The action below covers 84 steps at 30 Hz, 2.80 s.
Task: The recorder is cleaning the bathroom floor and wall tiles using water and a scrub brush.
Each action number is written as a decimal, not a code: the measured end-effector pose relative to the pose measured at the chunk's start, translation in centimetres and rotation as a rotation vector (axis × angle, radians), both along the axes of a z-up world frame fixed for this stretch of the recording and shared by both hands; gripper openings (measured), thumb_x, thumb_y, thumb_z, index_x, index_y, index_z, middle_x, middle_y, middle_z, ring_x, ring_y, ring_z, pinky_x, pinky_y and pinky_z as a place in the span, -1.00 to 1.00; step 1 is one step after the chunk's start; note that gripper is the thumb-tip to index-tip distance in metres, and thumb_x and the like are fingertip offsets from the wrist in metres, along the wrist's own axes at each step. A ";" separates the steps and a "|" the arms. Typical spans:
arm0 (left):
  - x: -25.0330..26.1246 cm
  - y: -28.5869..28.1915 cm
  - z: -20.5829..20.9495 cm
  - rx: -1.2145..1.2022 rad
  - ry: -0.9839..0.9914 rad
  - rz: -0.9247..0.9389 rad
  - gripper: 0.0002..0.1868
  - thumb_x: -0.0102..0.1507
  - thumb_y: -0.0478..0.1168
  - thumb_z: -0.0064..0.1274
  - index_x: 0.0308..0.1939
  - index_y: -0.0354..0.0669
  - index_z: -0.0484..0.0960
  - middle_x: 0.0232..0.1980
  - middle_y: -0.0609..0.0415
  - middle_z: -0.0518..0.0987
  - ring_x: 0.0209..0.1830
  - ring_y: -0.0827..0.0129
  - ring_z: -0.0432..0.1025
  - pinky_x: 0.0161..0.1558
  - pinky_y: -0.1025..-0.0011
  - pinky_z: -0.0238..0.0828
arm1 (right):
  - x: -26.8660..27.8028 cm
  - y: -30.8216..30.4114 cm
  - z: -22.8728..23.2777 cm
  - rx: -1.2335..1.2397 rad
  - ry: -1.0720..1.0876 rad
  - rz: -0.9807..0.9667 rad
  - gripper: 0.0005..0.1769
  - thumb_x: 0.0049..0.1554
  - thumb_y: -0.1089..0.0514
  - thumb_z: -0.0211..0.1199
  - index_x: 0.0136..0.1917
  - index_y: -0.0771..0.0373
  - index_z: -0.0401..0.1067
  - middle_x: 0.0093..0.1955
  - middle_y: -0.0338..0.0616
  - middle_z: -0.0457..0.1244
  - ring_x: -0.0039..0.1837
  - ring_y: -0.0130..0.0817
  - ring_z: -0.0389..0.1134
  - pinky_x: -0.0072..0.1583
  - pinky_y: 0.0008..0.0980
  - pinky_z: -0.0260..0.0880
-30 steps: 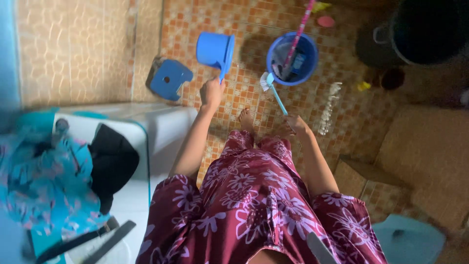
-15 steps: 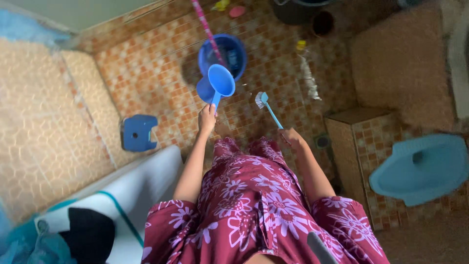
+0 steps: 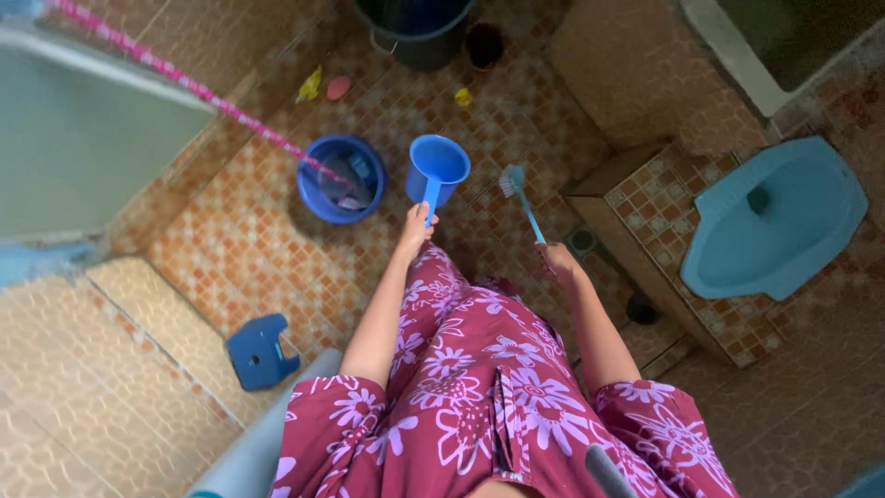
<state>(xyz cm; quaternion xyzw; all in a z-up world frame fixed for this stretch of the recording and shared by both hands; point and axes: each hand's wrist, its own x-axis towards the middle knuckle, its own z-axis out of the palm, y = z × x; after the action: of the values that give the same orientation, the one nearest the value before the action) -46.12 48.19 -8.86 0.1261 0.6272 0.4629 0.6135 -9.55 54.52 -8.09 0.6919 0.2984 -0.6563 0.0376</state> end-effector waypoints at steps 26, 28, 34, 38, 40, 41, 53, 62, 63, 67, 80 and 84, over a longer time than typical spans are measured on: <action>13.1 39.1 9.1 0.160 -0.585 -0.752 -0.42 0.38 -0.40 -0.22 0.42 -0.14 -0.09 0.37 -0.42 0.41 0.28 -0.12 0.47 0.07 0.30 0.54 | 3.2 12.0 -3.0 -0.124 0.238 -0.759 -0.75 0.25 -0.03 0.10 -0.21 0.10 0.32 -0.44 -0.37 0.06 -0.48 -0.56 0.02 -0.48 -0.54 -0.11; 15.7 42.2 7.2 0.191 -0.523 -0.793 -0.47 0.38 -0.36 -0.21 0.39 -0.15 -0.02 0.31 -0.35 0.46 0.21 -0.06 0.51 0.02 0.33 0.55 | 4.2 13.0 -3.4 -0.110 0.206 -0.748 -0.74 0.24 -0.02 0.09 -0.23 0.11 0.32 -0.45 -0.37 0.05 -0.49 -0.55 -0.01 -0.49 -0.53 -0.13; 24.6 53.4 -1.3 0.286 -0.090 -0.865 -0.71 0.45 -0.14 -0.13 0.19 -0.17 0.34 -0.07 -0.04 0.58 -0.19 0.26 0.45 -0.24 0.38 0.42 | 8.3 14.8 -7.0 -0.033 0.284 -0.704 -0.69 0.20 -0.02 0.09 -0.34 0.11 0.30 -0.50 -0.35 0.04 -0.54 -0.51 -0.05 -0.53 -0.47 -0.16; 32.0 61.4 -0.6 0.441 0.518 -0.948 -0.68 0.45 -0.02 -0.08 -0.06 -0.23 0.55 -0.27 -0.10 0.61 -0.28 0.11 0.50 -0.25 0.17 0.42 | 9.8 18.0 -1.4 -0.082 0.472 -0.856 -0.69 0.20 0.06 0.15 -0.32 0.23 0.41 -0.44 -0.22 0.19 -0.48 -0.40 0.14 -0.42 -0.37 0.09; 35.8 65.2 1.3 0.518 0.701 -1.003 -0.66 0.43 -0.01 -0.07 -0.08 -0.23 0.59 -0.26 -0.17 0.62 -0.25 0.00 0.52 -0.21 0.08 0.42 | 12.0 17.9 -4.2 -0.032 0.474 -0.876 -0.70 0.21 0.08 0.19 -0.30 0.27 0.45 -0.42 -0.21 0.22 -0.45 -0.39 0.19 -0.39 -0.34 0.14; 37.6 66.5 2.0 0.576 0.888 -1.036 -0.65 0.42 0.00 -0.06 -0.10 -0.24 0.62 -0.26 -0.24 0.63 -0.22 -0.11 0.53 -0.18 -0.01 0.42 | 12.8 17.2 -5.5 -0.003 0.473 -0.881 -0.70 0.21 0.10 0.23 -0.28 0.31 0.48 -0.39 -0.20 0.25 -0.42 -0.37 0.23 -0.36 -0.30 0.19; 49.2 76.0 -10.8 0.022 1.314 -1.234 -0.59 0.46 0.03 -0.08 0.00 -0.20 0.73 0.11 -0.17 0.66 0.10 0.02 0.58 0.04 0.07 0.57 | 16.8 15.5 -10.2 0.126 0.197 -0.699 -0.63 0.27 -0.09 0.20 -0.19 0.23 0.31 -0.38 -0.38 0.12 -0.31 -0.50 0.13 -0.22 -0.31 0.18; 53.7 73.0 -11.1 0.240 1.321 -1.611 -0.73 0.33 -0.16 0.03 0.00 -0.21 0.69 0.10 -0.19 0.64 0.09 -0.01 0.55 0.07 0.06 0.50 | 16.3 14.8 -17.2 0.156 0.193 -0.679 -0.56 0.26 -0.09 0.23 -0.16 0.35 0.28 -0.39 -0.30 0.06 -0.36 -0.48 0.08 -0.26 -0.29 0.15; 53.8 72.6 -10.8 0.295 1.306 -1.649 -0.75 0.32 -0.19 0.03 0.00 -0.22 0.69 0.09 -0.20 0.64 0.08 -0.02 0.54 0.07 0.06 0.50 | 16.7 15.7 -16.2 0.154 0.195 -0.679 -0.56 0.26 -0.09 0.23 -0.16 0.35 0.28 -0.39 -0.30 0.06 -0.36 -0.48 0.08 -0.26 -0.29 0.15; 52.7 71.9 -12.4 0.751 1.314 -1.555 -0.77 0.29 -0.22 0.05 -0.01 -0.17 0.68 0.01 -0.15 0.64 -0.02 0.04 0.54 -0.03 0.13 0.52 | 18.1 19.4 -11.1 0.023 0.191 -0.762 -0.67 0.24 -0.07 0.22 -0.10 0.24 0.33 -0.40 -0.27 0.13 -0.40 -0.45 0.15 -0.31 -0.30 0.17; 44.4 68.4 -6.1 -0.100 -0.450 -0.855 -0.64 0.37 0.14 0.04 -0.05 0.05 0.31 -0.54 0.30 0.21 -0.67 0.59 0.11 -0.63 0.55 0.04 | 19.6 22.5 -4.8 -0.046 0.225 -0.656 -0.79 0.30 0.02 0.07 -0.05 0.20 0.30 -0.50 -0.29 0.02 -0.52 -0.41 0.00 -0.42 -0.29 0.06; 41.4 65.7 1.6 -0.039 -0.550 -0.721 -0.70 0.39 0.10 0.04 -0.07 0.04 0.35 -0.53 0.32 0.21 -0.67 0.64 0.08 -0.66 0.61 -0.08 | 19.5 23.2 -4.0 -0.035 0.261 -0.574 -0.73 0.31 -0.01 0.07 -0.06 0.24 0.28 -0.50 -0.29 -0.01 -0.51 -0.43 -0.04 -0.43 -0.32 0.00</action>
<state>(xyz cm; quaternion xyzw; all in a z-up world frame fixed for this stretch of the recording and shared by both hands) -4.75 113.93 -7.28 0.1971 0.3658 0.2240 0.8816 9.97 77.71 -12.14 0.6569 0.0819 -0.7287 -0.1757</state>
